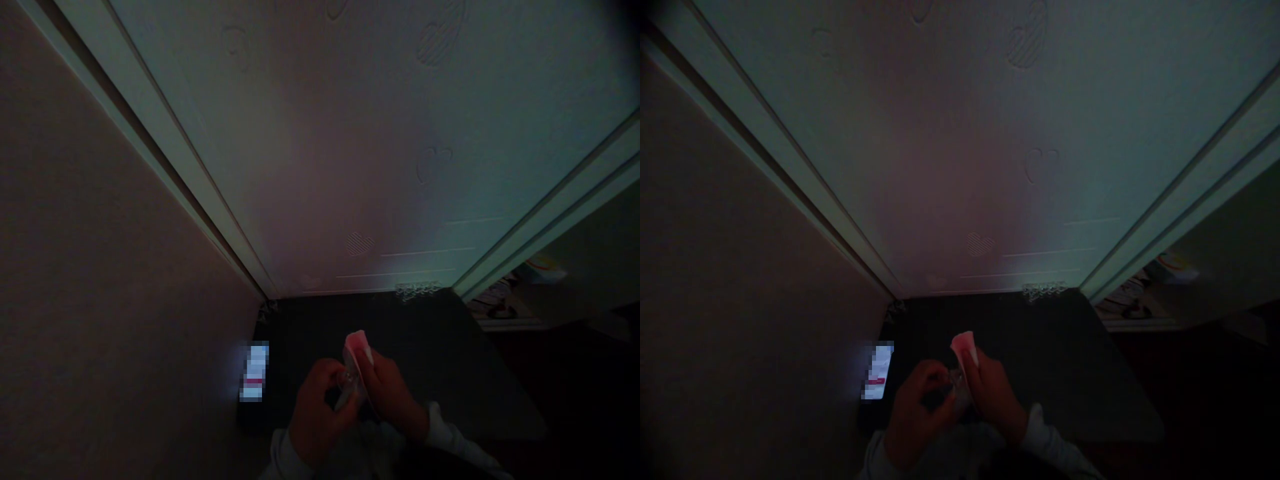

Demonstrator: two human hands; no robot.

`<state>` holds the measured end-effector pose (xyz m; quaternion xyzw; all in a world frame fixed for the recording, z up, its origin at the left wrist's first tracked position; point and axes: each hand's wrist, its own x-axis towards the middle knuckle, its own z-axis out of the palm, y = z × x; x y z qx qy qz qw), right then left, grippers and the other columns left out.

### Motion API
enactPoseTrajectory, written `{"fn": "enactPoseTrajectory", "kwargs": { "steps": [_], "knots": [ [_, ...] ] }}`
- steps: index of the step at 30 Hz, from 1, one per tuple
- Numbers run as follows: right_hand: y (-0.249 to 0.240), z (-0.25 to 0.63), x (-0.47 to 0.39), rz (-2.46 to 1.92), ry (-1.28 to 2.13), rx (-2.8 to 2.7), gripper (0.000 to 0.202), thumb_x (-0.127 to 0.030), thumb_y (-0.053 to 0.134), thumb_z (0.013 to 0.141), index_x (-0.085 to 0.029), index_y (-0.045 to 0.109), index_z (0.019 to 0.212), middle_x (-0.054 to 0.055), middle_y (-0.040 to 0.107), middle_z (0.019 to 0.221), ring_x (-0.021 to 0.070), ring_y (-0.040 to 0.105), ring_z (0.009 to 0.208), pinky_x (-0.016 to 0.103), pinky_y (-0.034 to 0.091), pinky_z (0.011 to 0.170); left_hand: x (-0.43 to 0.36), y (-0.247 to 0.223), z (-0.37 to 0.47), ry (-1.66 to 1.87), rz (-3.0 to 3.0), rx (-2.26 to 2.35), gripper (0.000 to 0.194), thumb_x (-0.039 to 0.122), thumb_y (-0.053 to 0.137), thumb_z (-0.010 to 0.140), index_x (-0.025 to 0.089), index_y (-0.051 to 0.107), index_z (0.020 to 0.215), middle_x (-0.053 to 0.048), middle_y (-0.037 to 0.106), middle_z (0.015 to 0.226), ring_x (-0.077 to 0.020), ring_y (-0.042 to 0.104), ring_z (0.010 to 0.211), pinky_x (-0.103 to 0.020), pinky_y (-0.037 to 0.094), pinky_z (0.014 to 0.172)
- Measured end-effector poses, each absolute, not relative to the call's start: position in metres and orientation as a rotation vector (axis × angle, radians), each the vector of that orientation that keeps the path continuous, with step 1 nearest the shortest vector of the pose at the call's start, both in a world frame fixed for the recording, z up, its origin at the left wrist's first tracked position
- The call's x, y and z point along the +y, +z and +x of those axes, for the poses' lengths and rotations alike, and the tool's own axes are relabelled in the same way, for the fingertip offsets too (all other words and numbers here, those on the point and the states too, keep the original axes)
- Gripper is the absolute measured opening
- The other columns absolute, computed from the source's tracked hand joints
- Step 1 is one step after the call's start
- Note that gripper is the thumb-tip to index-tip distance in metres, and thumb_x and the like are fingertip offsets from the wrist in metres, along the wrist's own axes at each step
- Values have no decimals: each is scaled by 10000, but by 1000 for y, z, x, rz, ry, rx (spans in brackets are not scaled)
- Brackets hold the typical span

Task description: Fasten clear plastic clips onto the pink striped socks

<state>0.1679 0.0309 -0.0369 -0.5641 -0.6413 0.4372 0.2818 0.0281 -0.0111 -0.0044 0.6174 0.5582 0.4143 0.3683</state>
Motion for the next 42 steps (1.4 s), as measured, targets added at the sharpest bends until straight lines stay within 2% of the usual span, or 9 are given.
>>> {"fn": "enactPoseTrajectory", "kwargs": {
  "steps": [6,16,26,32,36,42],
  "knots": [
    [-32,165,31,-1449,1243,-1722,469,-488,265,900,-157,587,813,42,624,639,176,567,565,254,376,519,-11,-6,27,1163,1354,1480,182,140,607,672,183,565,844,0,588,797,-160,609,753,-286,548,698],
    [-43,168,30,-1488,1209,-1893,568,-478,189,922,-176,581,642,48,606,571,172,560,525,251,351,502,-12,-3,29,1142,1509,1482,198,108,587,673,185,555,852,2,584,778,-150,608,723,-277,552,678],
    [-36,170,27,-1442,1194,-1775,453,-467,274,907,-179,579,737,35,605,631,180,558,573,256,360,515,-13,-7,25,1104,1504,1543,219,136,607,677,190,587,888,-22,623,828,-182,620,781,-316,530,729],
    [-33,170,26,-1363,1344,-1548,428,-515,385,861,-156,618,879,58,661,751,204,583,680,283,424,600,-8,-15,14,1221,1056,1542,255,246,644,693,164,622,934,-64,684,880,-208,654,822,-316,526,741],
    [-32,175,27,-1268,1610,-1329,497,-579,414,826,-143,647,871,72,682,799,222,601,754,316,463,678,-4,-16,7,1227,792,1543,292,324,655,698,139,647,924,-67,709,834,-201,658,776,-308,520,712],
    [-30,180,28,-1181,1784,-1376,627,-666,391,784,-122,689,874,108,693,893,260,598,890,394,437,846,-3,-9,8,1106,869,1424,261,340,647,696,143,682,863,-56,709,810,-204,642,771,-296,499,689]
  ]
}}
